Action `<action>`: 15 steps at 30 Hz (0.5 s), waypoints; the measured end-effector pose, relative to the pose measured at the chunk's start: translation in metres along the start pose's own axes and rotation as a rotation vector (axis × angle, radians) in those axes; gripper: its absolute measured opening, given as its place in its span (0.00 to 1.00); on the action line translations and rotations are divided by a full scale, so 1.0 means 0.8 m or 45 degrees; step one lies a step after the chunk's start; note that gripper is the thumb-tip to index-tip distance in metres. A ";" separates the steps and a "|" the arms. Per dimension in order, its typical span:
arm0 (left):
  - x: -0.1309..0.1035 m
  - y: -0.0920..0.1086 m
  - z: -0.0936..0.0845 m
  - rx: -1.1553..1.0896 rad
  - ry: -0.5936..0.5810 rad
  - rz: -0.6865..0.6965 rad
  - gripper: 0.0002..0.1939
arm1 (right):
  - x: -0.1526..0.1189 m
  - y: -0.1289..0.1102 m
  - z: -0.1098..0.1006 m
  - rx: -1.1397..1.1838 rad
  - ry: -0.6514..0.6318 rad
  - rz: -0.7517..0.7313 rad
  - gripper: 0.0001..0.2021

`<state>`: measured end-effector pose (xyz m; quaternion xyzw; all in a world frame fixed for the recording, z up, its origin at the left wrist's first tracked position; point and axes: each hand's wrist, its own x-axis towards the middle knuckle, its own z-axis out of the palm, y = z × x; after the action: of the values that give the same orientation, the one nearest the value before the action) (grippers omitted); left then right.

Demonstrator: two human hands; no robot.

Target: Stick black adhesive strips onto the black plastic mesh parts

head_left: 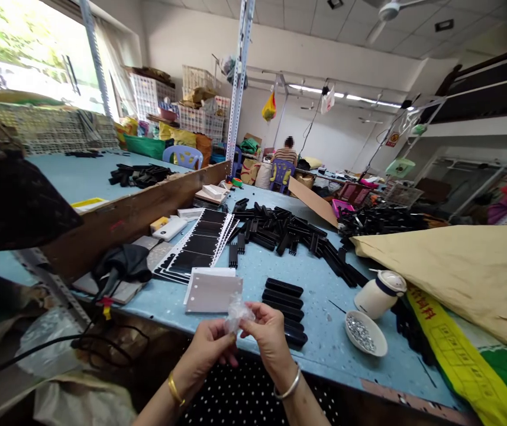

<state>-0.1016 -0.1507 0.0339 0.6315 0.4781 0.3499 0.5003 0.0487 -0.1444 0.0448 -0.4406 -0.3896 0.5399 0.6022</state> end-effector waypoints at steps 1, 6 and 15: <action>-0.006 0.004 -0.003 -0.167 -0.023 -0.041 0.18 | -0.003 -0.005 -0.003 0.017 -0.003 -0.007 0.15; -0.025 0.007 -0.036 -0.862 -0.069 -0.238 0.13 | 0.000 -0.030 -0.056 0.223 0.261 -0.029 0.13; -0.029 0.024 -0.011 -0.463 -0.166 -0.160 0.12 | -0.052 -0.022 -0.042 -0.393 -0.060 -0.234 0.17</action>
<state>-0.1119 -0.1711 0.0559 0.5211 0.4121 0.3567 0.6568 0.0812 -0.1902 0.0511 -0.4776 -0.5203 0.4267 0.5649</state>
